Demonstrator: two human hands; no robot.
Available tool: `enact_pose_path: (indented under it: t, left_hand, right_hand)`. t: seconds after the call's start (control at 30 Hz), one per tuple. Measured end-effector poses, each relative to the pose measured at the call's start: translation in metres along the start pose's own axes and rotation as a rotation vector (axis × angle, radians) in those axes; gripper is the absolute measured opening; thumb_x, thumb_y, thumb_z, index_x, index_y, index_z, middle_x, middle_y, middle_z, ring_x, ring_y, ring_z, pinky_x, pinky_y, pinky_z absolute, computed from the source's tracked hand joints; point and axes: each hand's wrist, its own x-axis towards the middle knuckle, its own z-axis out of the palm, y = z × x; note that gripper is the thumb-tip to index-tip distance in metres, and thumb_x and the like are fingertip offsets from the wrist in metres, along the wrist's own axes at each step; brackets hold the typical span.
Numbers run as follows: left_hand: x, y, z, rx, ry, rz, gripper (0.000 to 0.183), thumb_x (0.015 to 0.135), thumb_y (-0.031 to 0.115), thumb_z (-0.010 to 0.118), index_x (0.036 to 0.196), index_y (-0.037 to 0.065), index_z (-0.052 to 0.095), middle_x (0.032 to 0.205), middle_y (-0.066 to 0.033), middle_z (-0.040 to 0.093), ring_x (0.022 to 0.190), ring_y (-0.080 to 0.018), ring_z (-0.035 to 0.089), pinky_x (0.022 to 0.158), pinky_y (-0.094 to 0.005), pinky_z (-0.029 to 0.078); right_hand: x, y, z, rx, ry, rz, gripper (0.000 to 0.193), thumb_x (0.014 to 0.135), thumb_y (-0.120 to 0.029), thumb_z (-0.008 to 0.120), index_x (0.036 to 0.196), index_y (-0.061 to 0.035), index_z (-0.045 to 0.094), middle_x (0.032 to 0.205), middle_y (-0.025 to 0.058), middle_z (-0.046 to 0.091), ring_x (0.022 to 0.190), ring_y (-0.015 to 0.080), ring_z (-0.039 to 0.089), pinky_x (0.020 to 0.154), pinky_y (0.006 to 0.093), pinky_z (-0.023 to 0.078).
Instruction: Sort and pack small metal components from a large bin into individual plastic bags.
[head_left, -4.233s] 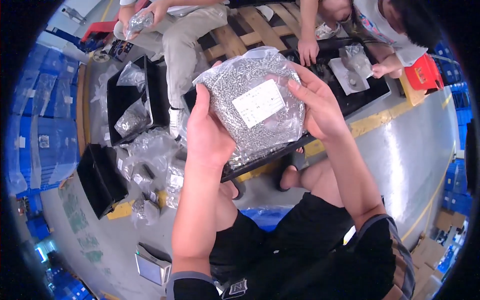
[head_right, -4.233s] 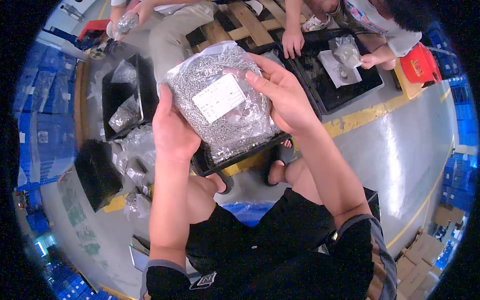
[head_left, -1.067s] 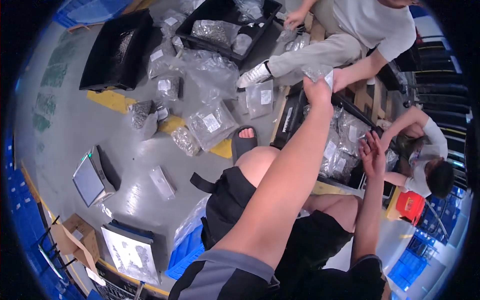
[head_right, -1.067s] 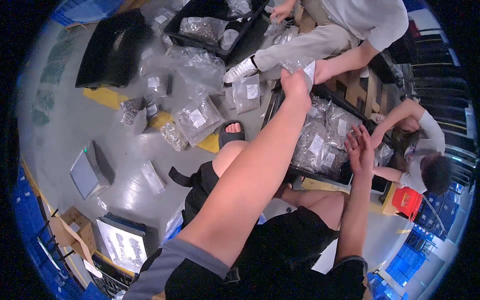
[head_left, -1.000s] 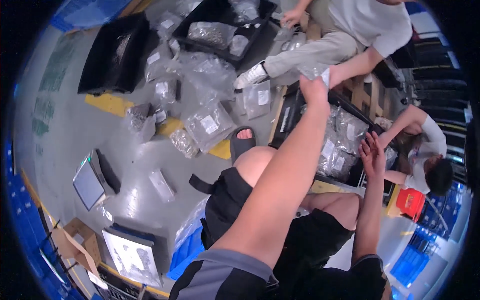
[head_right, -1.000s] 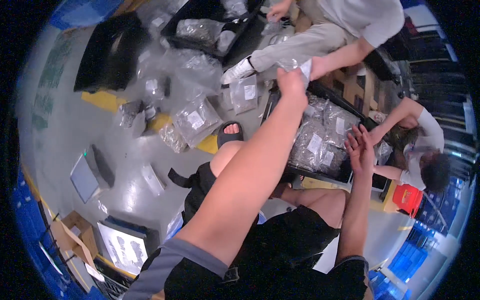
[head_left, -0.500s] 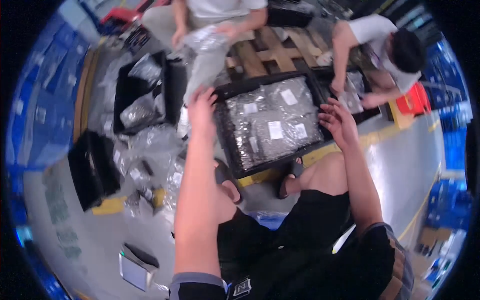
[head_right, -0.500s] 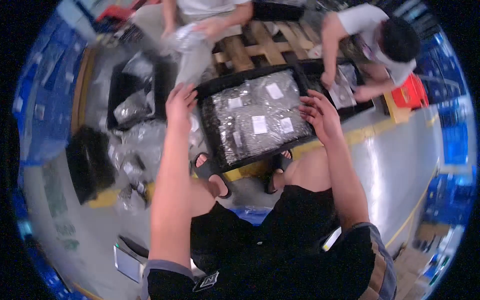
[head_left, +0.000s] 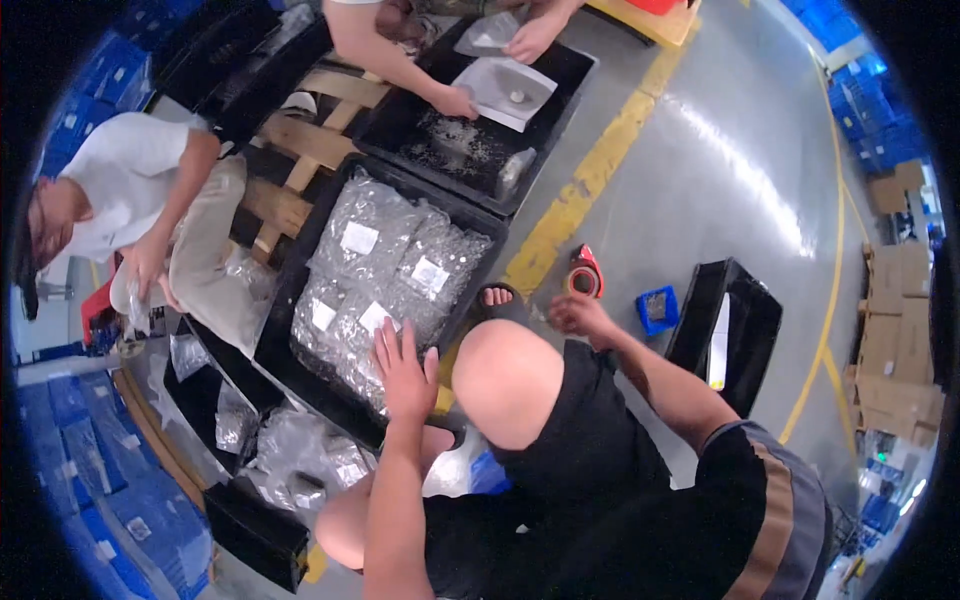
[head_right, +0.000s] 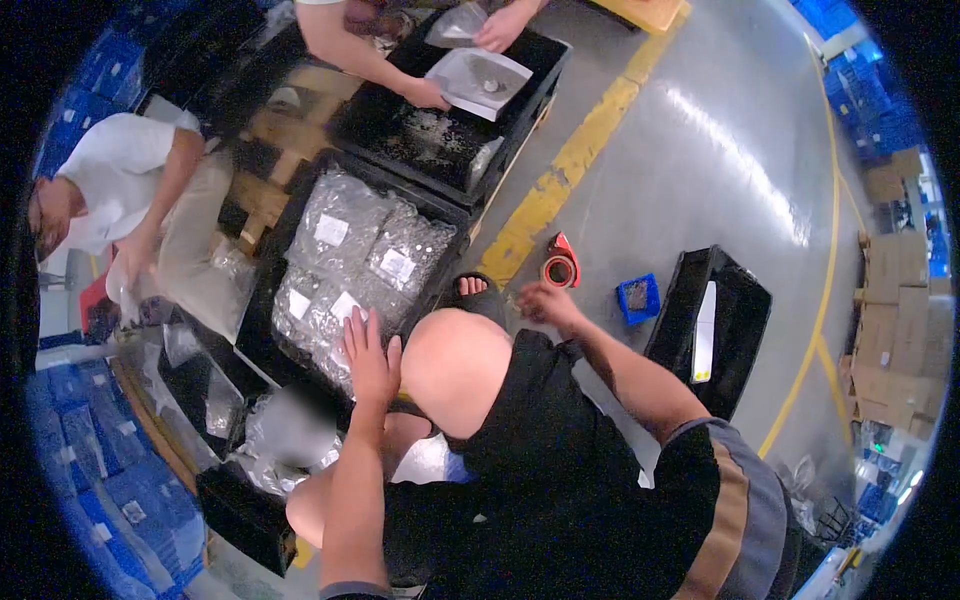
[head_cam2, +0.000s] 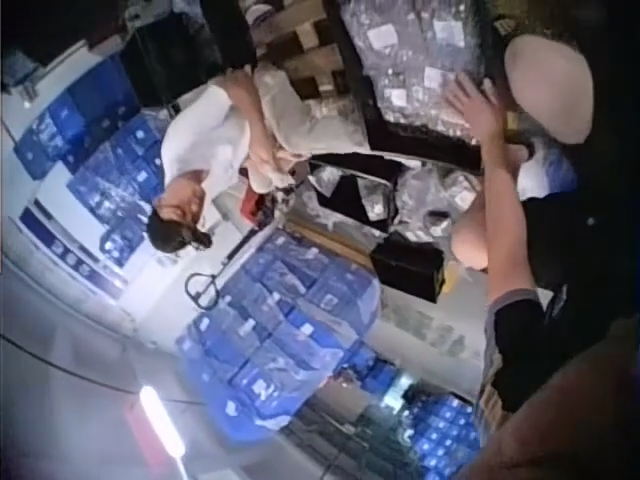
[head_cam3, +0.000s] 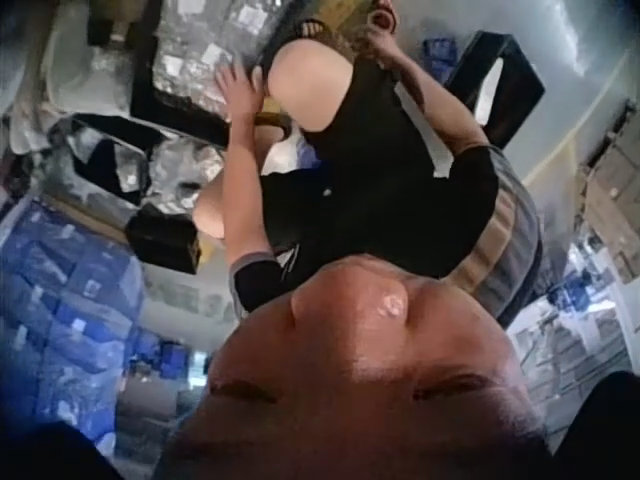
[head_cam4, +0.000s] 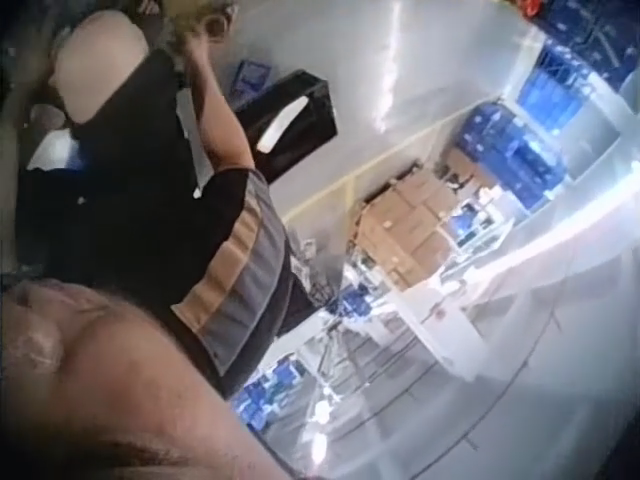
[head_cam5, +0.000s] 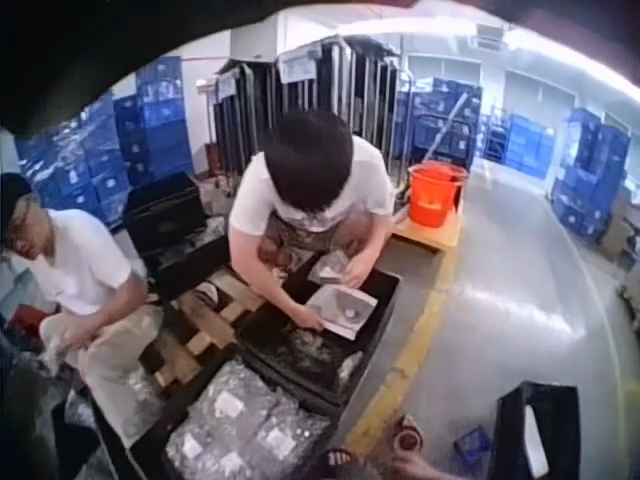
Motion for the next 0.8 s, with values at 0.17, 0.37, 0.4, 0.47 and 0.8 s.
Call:
enact_pose_path:
  t: [0.17,0.37,0.4,0.47,0.8]
  left_hand:
    - [0.01,0.015,-0.004,0.118,-0.084,-0.044,0.065,0.091,0.03,0.055,0.149,0.014,0.03,0.157,-0.018,0.016,0.144,-0.0434,0.01,0.114,-0.0602,0.008]
    - [0.017,0.013,-0.006,0.138,-0.187,0.019,0.062,0.087,0.033,0.057,0.144,0.014,0.041,0.156,-0.0182,0.019,0.143,-0.0441,0.012,0.115,-0.06,0.008]
    - [0.015,0.011,-0.011,0.145,-0.19,-0.005,0.062,0.087,0.033,0.057,0.144,0.014,0.041,0.156,-0.0182,0.019,0.143,-0.0441,0.012,0.115,-0.06,0.008]
    - [0.007,0.003,-0.027,0.143,-0.188,-0.031,0.06,0.087,0.027,0.057,0.143,0.012,0.041,0.155,-0.0188,0.02,0.143,-0.0446,0.013,0.115,-0.0579,0.01]
    - [0.024,0.016,-0.02,0.069,-0.172,-0.036,0.057,0.086,0.027,0.061,0.139,0.012,0.047,0.153,-0.0205,0.024,0.142,-0.0447,0.016,0.114,-0.0568,0.015]
  right_hand:
    - [0.051,0.218,-0.04,-0.785,-0.355,-0.458,0.034,0.091,-0.023,0.054,0.113,0.0023,0.06,0.097,0.0096,0.068,0.085,0.0228,0.063,0.077,0.0336,0.051]
    - [0.079,0.226,0.024,-0.208,-0.243,-0.068,0.031,0.089,-0.024,0.056,0.109,-0.0004,0.062,0.098,0.013,0.066,0.086,0.0215,0.06,0.08,0.0325,0.048]
    - [0.068,0.206,0.039,-0.136,-0.198,-0.028,0.03,0.089,-0.024,0.056,0.108,-0.001,0.063,0.097,0.0135,0.066,0.085,0.0216,0.06,0.079,0.0329,0.048]
    - [0.033,0.091,0.044,-0.346,-0.188,-0.094,0.028,0.089,-0.022,0.057,0.107,-0.0021,0.063,0.097,0.0136,0.066,0.085,0.0221,0.06,0.078,0.0338,0.048]
    - [0.109,-0.284,0.035,-1.151,-0.151,-0.986,0.03,0.079,-0.008,0.062,0.108,-0.0033,0.064,0.106,0.0126,0.066,0.098,0.0289,0.063,0.088,0.0362,0.049]
